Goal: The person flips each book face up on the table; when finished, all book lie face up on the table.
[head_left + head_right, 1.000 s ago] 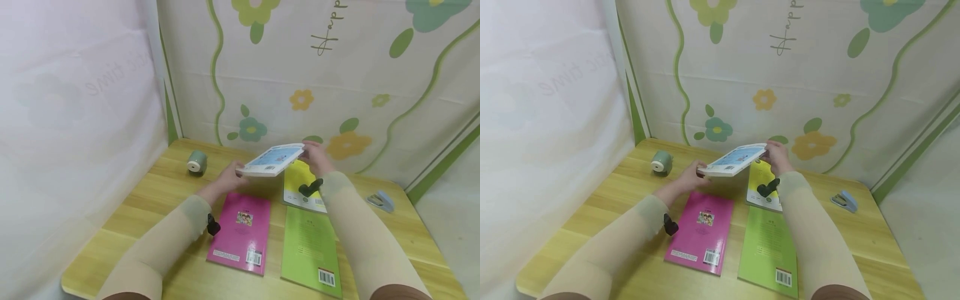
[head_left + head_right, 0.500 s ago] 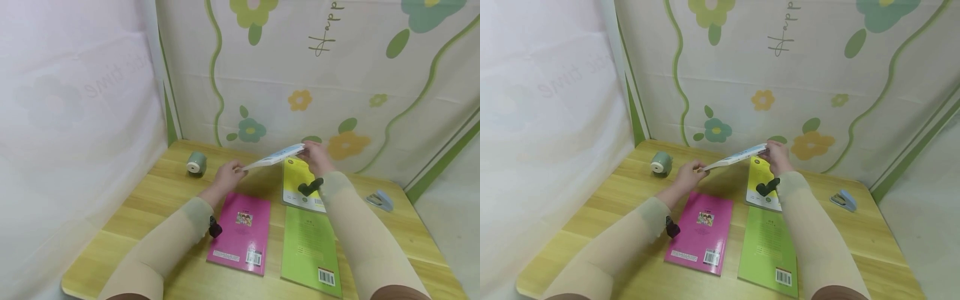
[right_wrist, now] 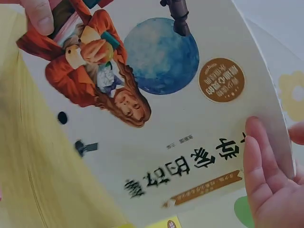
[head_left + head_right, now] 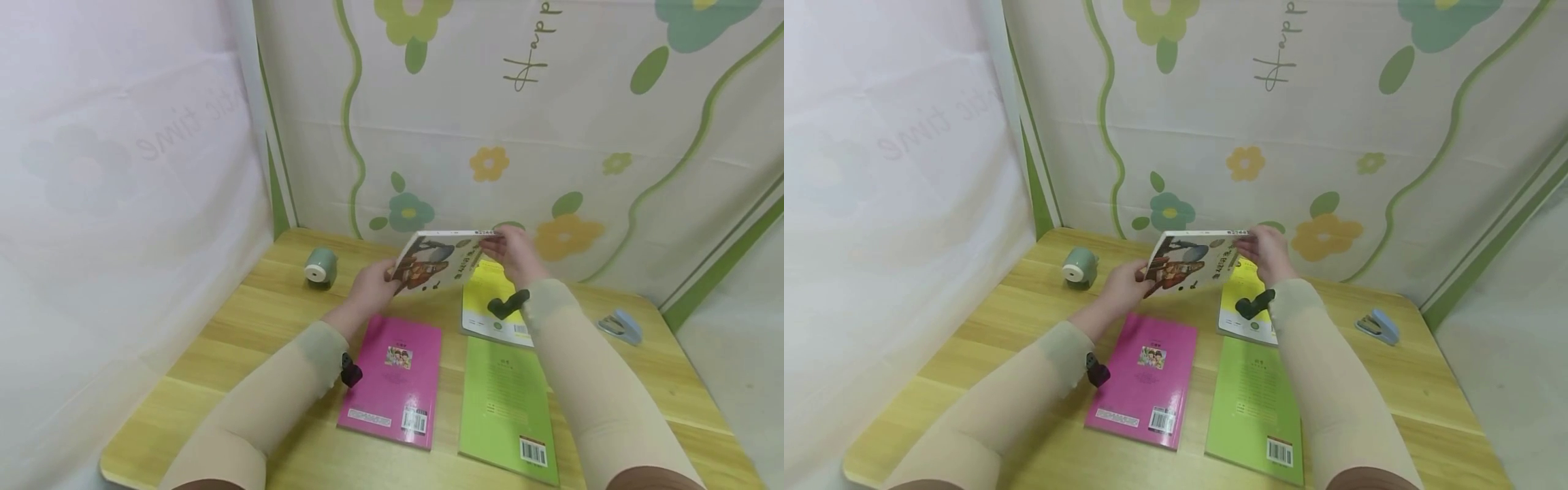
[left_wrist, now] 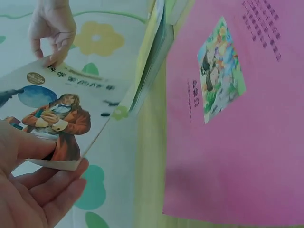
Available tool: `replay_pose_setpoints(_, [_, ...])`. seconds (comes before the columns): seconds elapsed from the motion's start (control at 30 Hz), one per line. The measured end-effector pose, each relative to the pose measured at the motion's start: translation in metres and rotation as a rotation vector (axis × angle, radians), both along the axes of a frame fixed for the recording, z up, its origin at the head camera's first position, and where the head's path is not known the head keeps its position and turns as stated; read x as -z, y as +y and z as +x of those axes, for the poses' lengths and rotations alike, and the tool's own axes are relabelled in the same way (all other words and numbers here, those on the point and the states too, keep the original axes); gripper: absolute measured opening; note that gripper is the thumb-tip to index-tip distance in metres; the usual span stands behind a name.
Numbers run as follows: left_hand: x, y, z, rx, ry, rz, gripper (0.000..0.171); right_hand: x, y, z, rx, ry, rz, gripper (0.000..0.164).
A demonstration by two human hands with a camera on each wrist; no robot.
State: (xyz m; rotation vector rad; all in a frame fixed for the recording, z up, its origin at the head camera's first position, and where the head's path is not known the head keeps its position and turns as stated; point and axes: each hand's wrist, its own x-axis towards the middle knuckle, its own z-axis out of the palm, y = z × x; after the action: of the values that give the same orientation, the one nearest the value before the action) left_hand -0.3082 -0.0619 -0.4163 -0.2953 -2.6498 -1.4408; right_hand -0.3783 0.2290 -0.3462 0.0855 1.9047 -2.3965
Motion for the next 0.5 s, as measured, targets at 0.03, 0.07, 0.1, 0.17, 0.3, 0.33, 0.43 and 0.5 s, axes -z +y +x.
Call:
replay_pose_setpoints(0.03, [-0.0001,0.0002,0.0004,0.002,-0.009,0.016,0.035,-0.0003,0.0002,-0.0001,-0.005,-0.002,-0.012,0.008])
replay_pose_setpoints(0.07, [0.0000,0.0003,0.0008,0.002,-0.019,0.035,0.035,-0.0006,0.0005,-0.0001,-0.008,-0.004,-0.015,0.008])
replay_pose_setpoints(0.1, [0.0004,0.0004,0.0009,0.000,-0.030,0.055,0.037,-0.0007,0.0010,0.0000,-0.013,-0.005,-0.018,0.009])
replay_pose_setpoints(0.17, [0.0012,0.0007,0.0011,-0.001,-0.048,0.099,0.038,-0.0014,0.0018,0.0011,-0.027,-0.007,-0.028,0.013])
replay_pose_setpoints(0.3, [0.0028,0.0002,0.0009,0.006,-0.053,0.150,0.037,-0.0017,0.0042,0.0037,-0.041,-0.006,-0.029,0.026])
replay_pose_setpoints(0.33, [0.0029,-0.0001,0.0009,0.011,-0.050,0.157,0.037,-0.0016,0.0049,0.0045,-0.047,-0.002,-0.025,0.030])
replay_pose_setpoints(0.43, [0.0029,-0.0003,0.0014,0.018,-0.042,0.176,0.035,0.0008,0.0075,0.0053,-0.061,0.021,0.048,0.040])
replay_pose_setpoints(0.5, [0.0026,-0.0001,0.0020,0.018,-0.041,0.188,0.033,0.0041,0.0096,0.0047,-0.066,0.041,0.129,0.044])
